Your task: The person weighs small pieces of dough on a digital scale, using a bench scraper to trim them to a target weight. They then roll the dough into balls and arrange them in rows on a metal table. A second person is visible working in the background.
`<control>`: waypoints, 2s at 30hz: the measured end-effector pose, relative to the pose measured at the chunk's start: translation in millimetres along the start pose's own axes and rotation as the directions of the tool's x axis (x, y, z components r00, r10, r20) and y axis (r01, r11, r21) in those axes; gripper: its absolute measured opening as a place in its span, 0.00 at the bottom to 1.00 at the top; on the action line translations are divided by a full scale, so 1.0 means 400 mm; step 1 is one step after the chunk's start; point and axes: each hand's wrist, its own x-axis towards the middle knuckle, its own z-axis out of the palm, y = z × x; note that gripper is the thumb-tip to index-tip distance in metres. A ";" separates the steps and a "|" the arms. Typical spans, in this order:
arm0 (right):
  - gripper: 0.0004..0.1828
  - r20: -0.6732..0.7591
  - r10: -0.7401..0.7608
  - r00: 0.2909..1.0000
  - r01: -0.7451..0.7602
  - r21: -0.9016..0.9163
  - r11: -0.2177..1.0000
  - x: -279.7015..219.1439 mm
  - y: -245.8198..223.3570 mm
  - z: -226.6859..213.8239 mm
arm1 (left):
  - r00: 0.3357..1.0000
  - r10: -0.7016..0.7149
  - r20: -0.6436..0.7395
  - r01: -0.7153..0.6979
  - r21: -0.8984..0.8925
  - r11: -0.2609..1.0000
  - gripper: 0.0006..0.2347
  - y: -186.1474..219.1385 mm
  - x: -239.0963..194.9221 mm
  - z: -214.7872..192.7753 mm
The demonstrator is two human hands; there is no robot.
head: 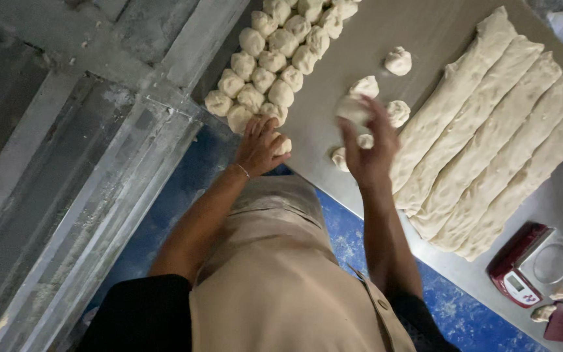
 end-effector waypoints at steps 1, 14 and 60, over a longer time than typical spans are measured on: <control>0.24 -0.149 -0.064 0.987 0.073 0.051 0.996 -0.011 -0.011 0.005 | 1.000 0.000 0.018 0.000 -0.008 1.000 0.26 -0.007 0.002 -0.007; 0.30 0.025 0.166 0.986 -0.132 -0.489 0.862 -0.232 0.151 0.121 | 0.995 0.100 -0.028 -0.101 -0.071 0.992 0.42 0.007 0.115 -0.069; 0.16 -0.316 0.269 0.910 -0.271 0.039 0.962 0.040 0.110 -0.130 | 0.992 0.072 0.105 -0.036 -0.305 0.952 0.17 -0.017 0.295 -0.010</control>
